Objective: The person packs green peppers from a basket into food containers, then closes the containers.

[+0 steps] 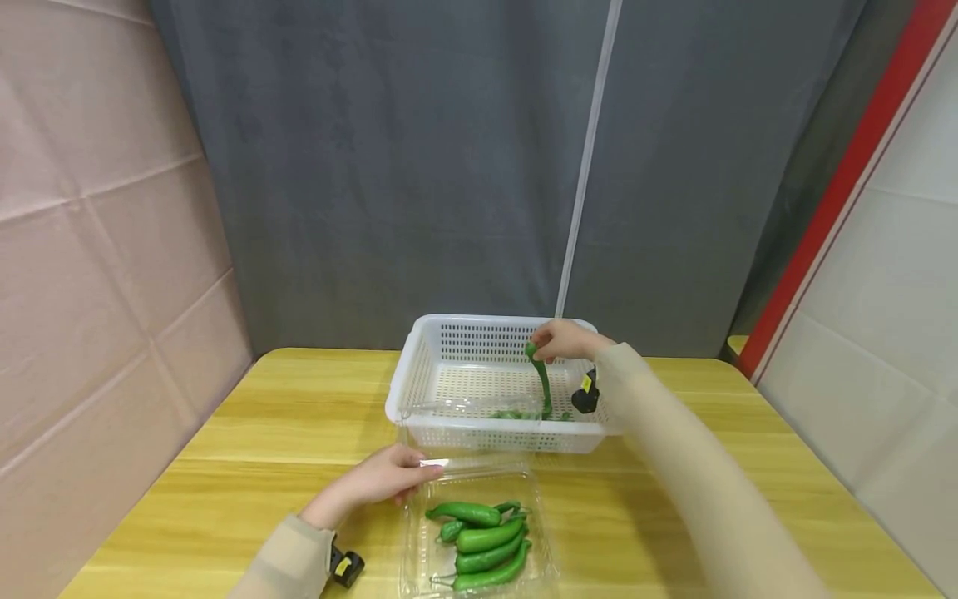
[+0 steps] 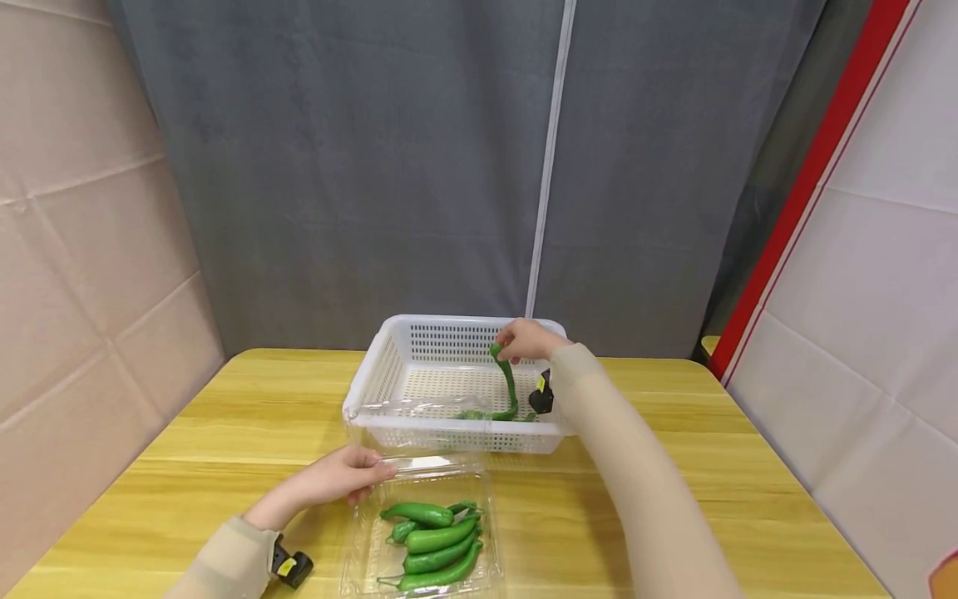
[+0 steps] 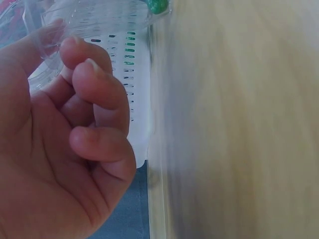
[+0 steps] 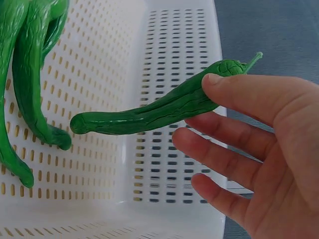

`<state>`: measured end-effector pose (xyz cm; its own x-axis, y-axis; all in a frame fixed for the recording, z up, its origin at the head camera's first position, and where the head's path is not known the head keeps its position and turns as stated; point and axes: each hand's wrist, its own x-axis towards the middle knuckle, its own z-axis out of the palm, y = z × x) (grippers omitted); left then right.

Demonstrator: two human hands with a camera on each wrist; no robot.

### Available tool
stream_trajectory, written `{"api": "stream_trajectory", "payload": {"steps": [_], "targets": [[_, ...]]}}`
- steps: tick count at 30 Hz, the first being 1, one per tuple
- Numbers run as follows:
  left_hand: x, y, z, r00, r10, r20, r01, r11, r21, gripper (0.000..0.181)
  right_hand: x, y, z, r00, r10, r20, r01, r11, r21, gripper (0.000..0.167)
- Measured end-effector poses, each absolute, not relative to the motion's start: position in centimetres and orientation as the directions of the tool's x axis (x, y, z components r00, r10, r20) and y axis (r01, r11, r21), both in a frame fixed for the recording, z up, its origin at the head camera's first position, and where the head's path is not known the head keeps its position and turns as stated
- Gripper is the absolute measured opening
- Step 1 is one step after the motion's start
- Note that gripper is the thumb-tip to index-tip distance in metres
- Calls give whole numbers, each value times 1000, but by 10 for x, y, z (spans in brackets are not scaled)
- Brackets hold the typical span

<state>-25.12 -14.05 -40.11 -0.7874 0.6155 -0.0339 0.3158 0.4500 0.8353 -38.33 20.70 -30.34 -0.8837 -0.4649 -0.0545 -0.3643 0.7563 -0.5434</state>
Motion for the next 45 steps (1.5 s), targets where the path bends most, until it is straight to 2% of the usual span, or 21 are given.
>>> {"api": "stream_trajectory", "payload": {"steps": [5,12,16,21,31,40,45], "targets": [[-252,-143,-400,-784,620,-29,313,435,844,40,-378,209,-295,-884,-466,-31,-370,738,-564,24],[-252,-147,-402,-787,617,-24,320,441,839,40,-364,215,-288,-882,-472,14,-381,694,-610,36],[-251,-147,-402,-784,620,-26,317,437,841,40,-354,222,-286,-884,-467,37,-384,676,-629,37],[-251,-147,-402,-782,622,-30,316,438,842,41,-345,231,-286,-875,-476,85,-413,644,-644,34],[-252,-149,-400,-785,618,-26,324,447,834,38,-323,230,-290,-863,-448,235,-477,568,-671,17],[-253,-149,-400,-781,624,-20,323,431,842,38,-306,237,-304,-849,-379,368,-510,406,-758,17],[-254,-149,-401,-780,625,-22,323,433,841,38,-297,238,-311,-845,-350,403,-521,373,-768,19]]}}
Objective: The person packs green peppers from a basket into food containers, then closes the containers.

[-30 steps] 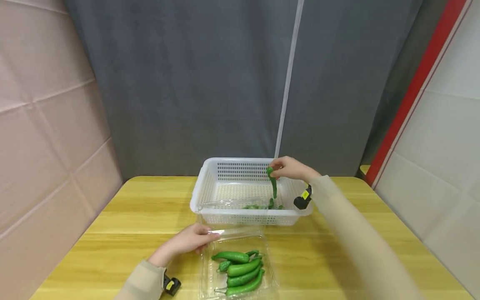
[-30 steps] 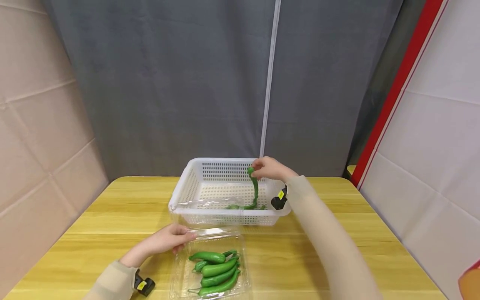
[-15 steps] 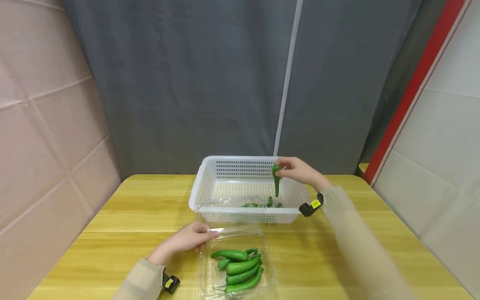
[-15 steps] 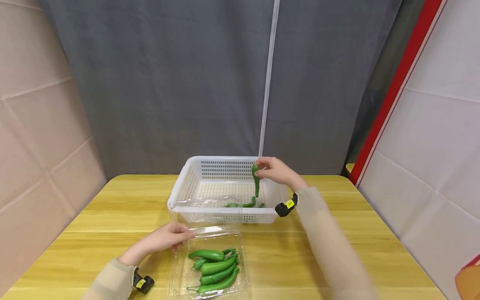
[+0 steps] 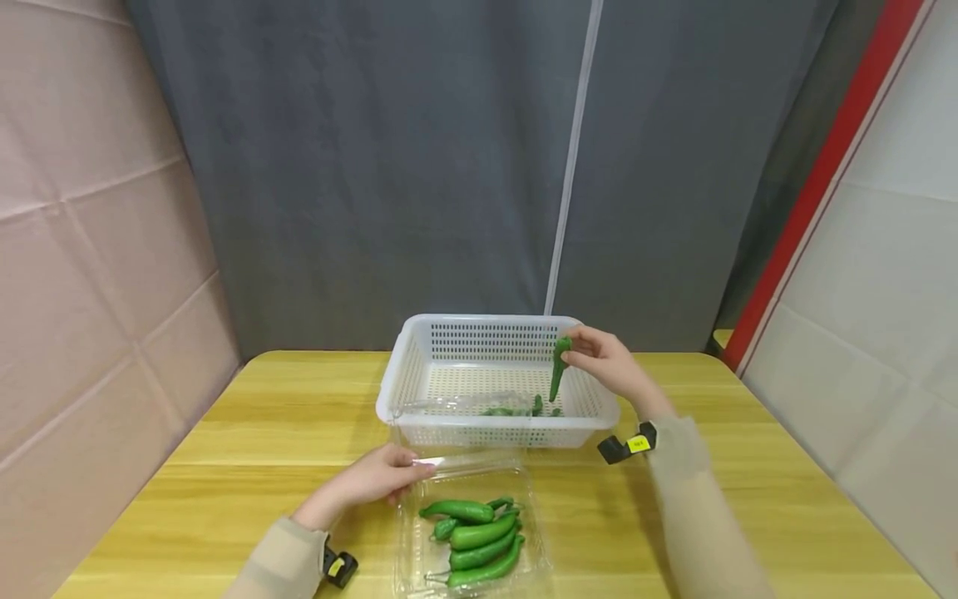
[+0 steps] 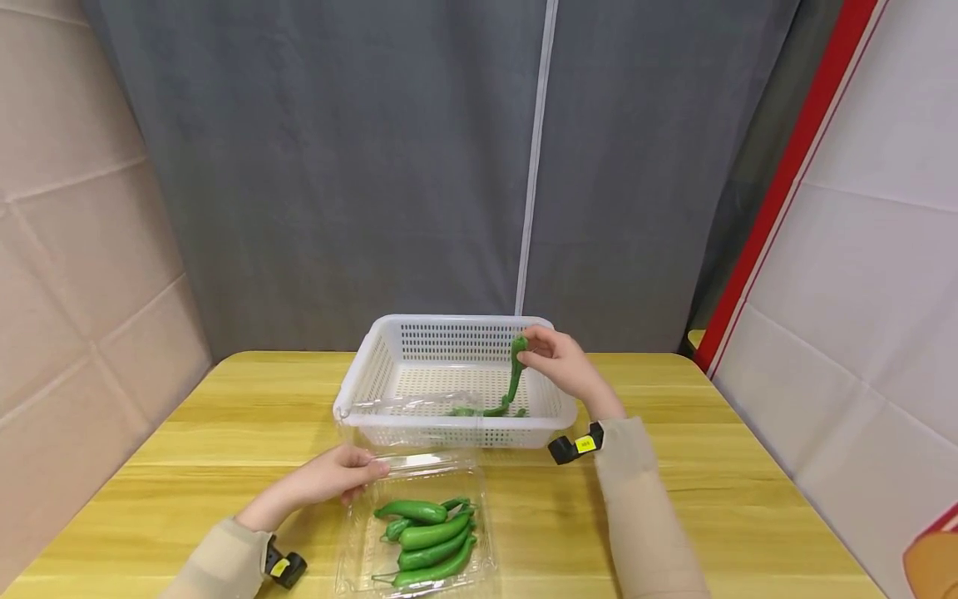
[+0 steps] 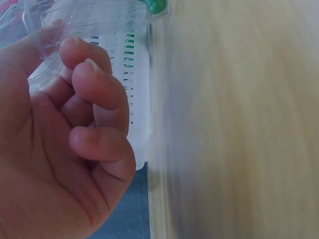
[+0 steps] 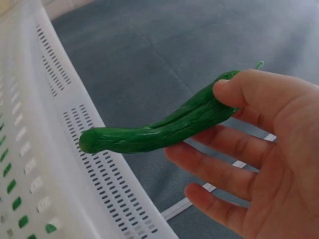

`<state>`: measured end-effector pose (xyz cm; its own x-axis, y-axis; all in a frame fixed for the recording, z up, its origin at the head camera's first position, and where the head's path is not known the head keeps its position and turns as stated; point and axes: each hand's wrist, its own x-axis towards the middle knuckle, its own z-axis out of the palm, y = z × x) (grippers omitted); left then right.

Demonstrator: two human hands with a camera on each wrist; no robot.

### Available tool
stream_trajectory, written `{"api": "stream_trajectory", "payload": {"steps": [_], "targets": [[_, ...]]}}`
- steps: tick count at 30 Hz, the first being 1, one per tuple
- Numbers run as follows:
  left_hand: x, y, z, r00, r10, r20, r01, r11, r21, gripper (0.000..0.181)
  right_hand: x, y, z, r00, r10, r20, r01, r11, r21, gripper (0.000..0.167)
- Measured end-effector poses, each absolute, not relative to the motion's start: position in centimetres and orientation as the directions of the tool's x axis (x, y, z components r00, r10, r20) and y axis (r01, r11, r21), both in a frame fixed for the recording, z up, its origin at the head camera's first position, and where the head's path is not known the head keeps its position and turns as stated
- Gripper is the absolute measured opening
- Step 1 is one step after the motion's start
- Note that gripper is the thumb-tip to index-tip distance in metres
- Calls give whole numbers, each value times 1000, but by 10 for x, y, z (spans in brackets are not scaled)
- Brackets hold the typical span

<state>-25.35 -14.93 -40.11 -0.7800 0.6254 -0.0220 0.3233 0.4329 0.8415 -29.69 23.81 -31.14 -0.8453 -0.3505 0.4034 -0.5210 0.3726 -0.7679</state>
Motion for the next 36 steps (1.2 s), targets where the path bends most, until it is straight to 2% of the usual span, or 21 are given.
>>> {"api": "stream_trajectory", "payload": {"steps": [9,19,28,36], "targets": [[-254,-148,-402,-776,630,-23,321,426,846,37,-286,237,-319,-842,-326,430,-529,342,-777,18],[-255,-149,-403,-763,646,-15,350,433,831,39,-279,233,-317,-798,-332,503,-591,261,-763,15],[-255,-149,-403,-759,651,-19,349,431,832,43,-261,223,-305,-773,-411,483,-600,226,-767,15],[-255,-149,-400,-763,646,-19,361,451,816,41,-241,209,-294,-714,-466,522,-676,263,-689,16]]}}
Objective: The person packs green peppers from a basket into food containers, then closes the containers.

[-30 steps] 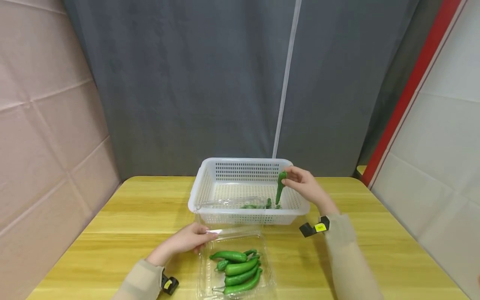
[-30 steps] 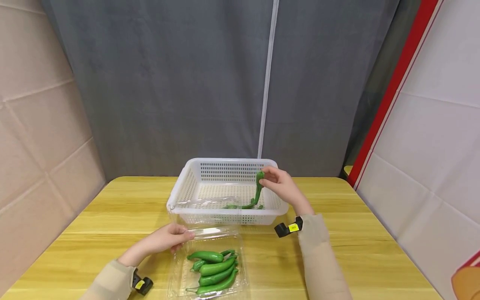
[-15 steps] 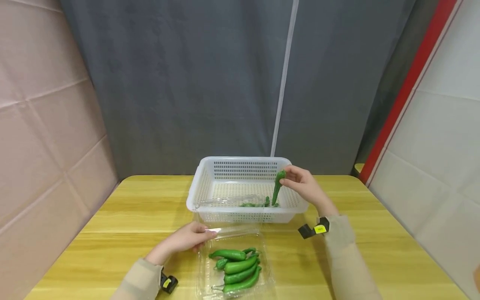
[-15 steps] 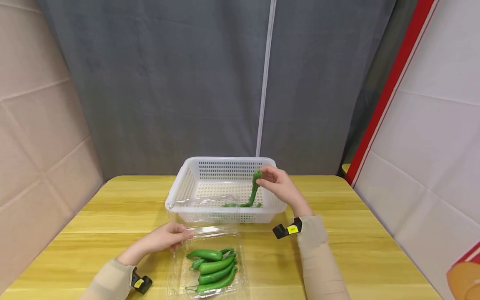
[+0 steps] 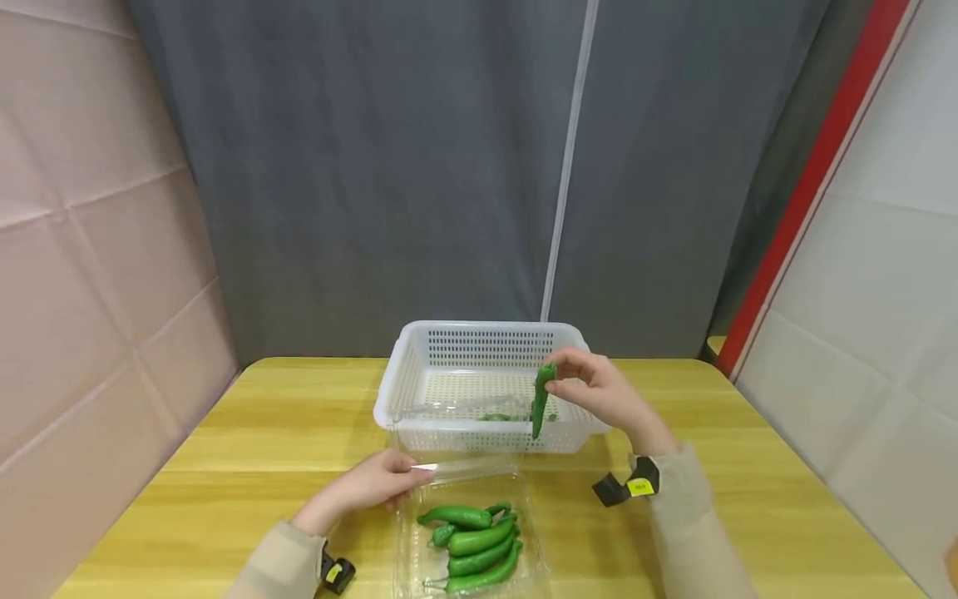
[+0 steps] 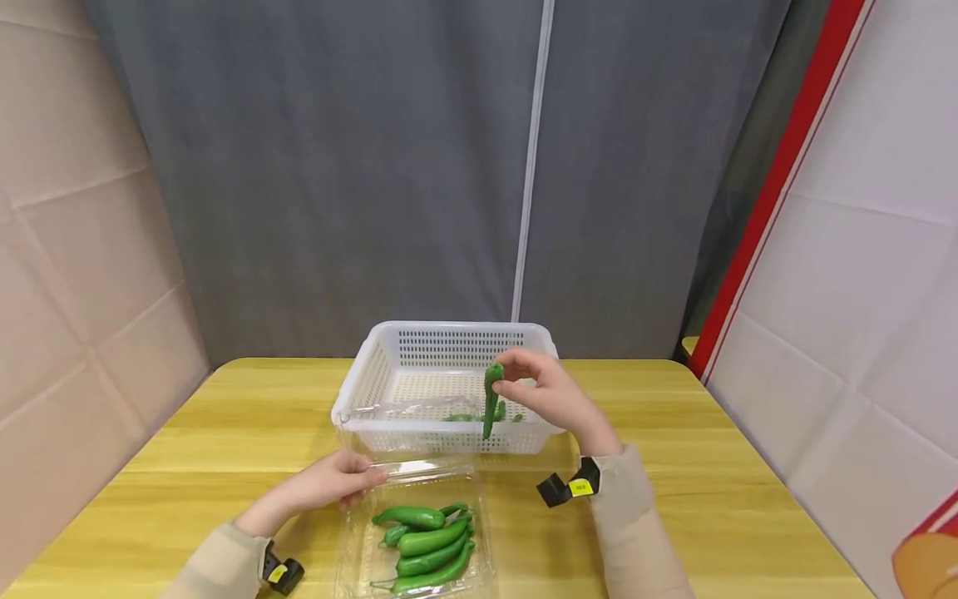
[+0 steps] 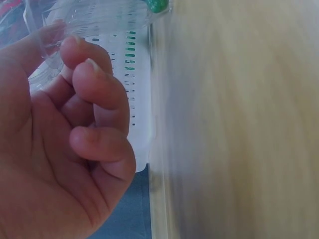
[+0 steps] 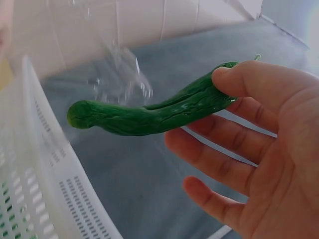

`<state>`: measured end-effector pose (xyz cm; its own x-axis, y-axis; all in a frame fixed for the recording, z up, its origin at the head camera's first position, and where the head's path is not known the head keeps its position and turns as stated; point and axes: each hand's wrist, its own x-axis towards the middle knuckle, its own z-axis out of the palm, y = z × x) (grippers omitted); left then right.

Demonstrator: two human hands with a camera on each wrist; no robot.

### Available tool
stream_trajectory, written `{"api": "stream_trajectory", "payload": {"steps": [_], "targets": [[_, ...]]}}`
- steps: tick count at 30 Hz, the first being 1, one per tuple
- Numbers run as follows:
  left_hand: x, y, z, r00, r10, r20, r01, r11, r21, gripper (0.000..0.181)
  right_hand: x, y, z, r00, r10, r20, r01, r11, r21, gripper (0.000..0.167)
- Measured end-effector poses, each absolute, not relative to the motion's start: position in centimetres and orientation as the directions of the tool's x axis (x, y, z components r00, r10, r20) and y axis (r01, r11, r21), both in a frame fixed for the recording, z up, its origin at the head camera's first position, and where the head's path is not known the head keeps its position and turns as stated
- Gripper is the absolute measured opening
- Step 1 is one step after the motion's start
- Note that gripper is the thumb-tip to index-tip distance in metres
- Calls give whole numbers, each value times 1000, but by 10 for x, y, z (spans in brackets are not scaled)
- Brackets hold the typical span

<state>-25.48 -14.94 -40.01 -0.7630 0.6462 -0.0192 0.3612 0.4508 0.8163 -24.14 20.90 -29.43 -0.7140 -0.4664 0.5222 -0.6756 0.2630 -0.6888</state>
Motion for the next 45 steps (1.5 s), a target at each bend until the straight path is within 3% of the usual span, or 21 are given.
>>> {"api": "stream_trajectory", "payload": {"steps": [14,21,27,37,45], "targets": [[-252,-148,-402,-761,648,-25,351,445,824,41,-222,175,-293,-494,-682,540,-835,200,-512,18],[-252,-146,-398,-766,643,-18,334,422,843,40,-216,168,-291,-507,-715,481,-846,304,-438,14],[-252,-146,-398,-768,640,-12,333,416,846,39,-211,162,-289,-472,-762,444,-870,324,-371,12],[-252,-147,-397,-758,652,-10,337,404,851,40,-206,127,-307,-471,-859,199,-841,370,-395,12],[-253,-148,-399,-758,652,-22,339,422,841,40,-204,110,-321,-436,-897,70,-858,391,-332,12]]}}
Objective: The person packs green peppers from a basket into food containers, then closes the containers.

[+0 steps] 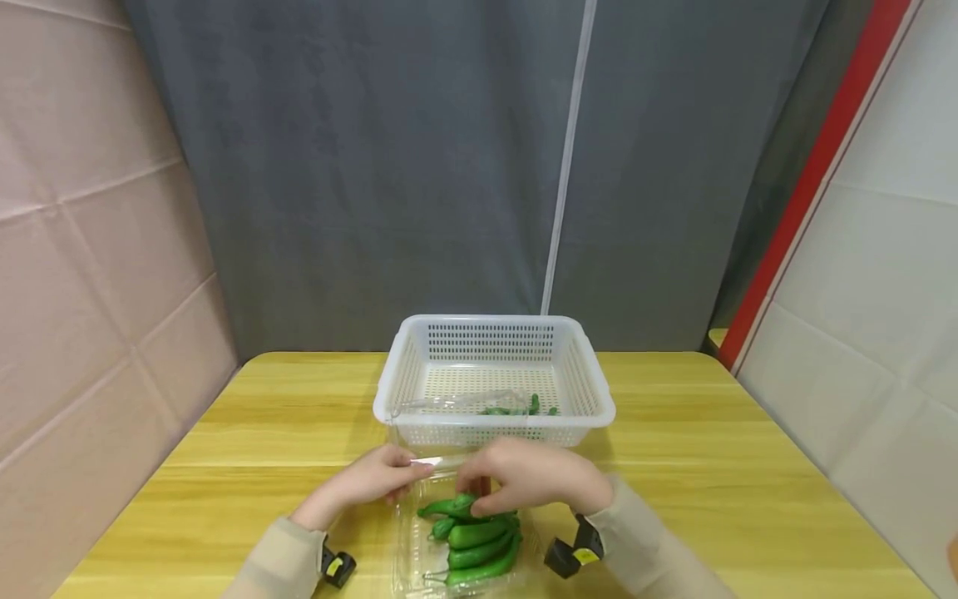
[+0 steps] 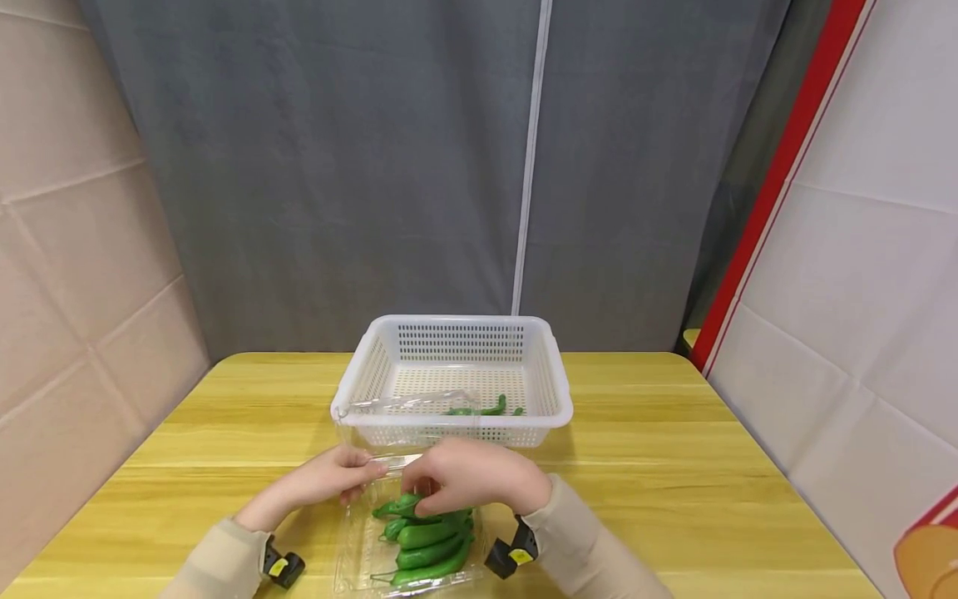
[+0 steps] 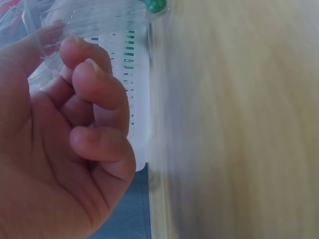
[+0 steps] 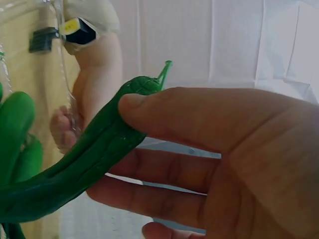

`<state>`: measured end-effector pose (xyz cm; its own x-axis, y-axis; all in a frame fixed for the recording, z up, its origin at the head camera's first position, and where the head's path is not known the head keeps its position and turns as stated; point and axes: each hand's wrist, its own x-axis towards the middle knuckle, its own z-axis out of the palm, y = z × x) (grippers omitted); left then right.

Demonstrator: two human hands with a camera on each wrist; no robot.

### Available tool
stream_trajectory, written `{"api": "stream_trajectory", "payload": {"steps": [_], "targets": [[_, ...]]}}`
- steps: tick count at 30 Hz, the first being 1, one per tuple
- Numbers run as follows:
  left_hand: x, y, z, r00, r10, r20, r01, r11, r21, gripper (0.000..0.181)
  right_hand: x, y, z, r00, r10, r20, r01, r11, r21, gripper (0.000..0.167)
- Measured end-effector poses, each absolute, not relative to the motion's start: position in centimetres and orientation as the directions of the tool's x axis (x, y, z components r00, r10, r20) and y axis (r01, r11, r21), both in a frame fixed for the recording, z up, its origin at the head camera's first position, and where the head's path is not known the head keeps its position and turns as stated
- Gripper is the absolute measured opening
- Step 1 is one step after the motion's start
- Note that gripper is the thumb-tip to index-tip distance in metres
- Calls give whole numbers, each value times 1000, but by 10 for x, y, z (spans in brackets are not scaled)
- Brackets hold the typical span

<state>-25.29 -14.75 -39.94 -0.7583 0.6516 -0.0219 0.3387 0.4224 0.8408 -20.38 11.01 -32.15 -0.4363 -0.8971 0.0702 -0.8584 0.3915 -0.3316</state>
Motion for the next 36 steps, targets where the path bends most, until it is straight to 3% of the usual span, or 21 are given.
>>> {"api": "stream_trajectory", "payload": {"steps": [13,29,36], "targets": [[-254,-147,-399,-756,655,-25,348,433,831,41,-199,96,-335,-416,-909,-32,-870,408,-276,13],[-254,-147,-400,-766,642,-32,338,446,829,41,-194,88,-347,-459,-875,-153,-845,483,-229,9],[-253,-148,-399,-778,628,-27,330,444,833,41,-196,88,-347,-441,-881,-170,-852,471,-230,10]]}}
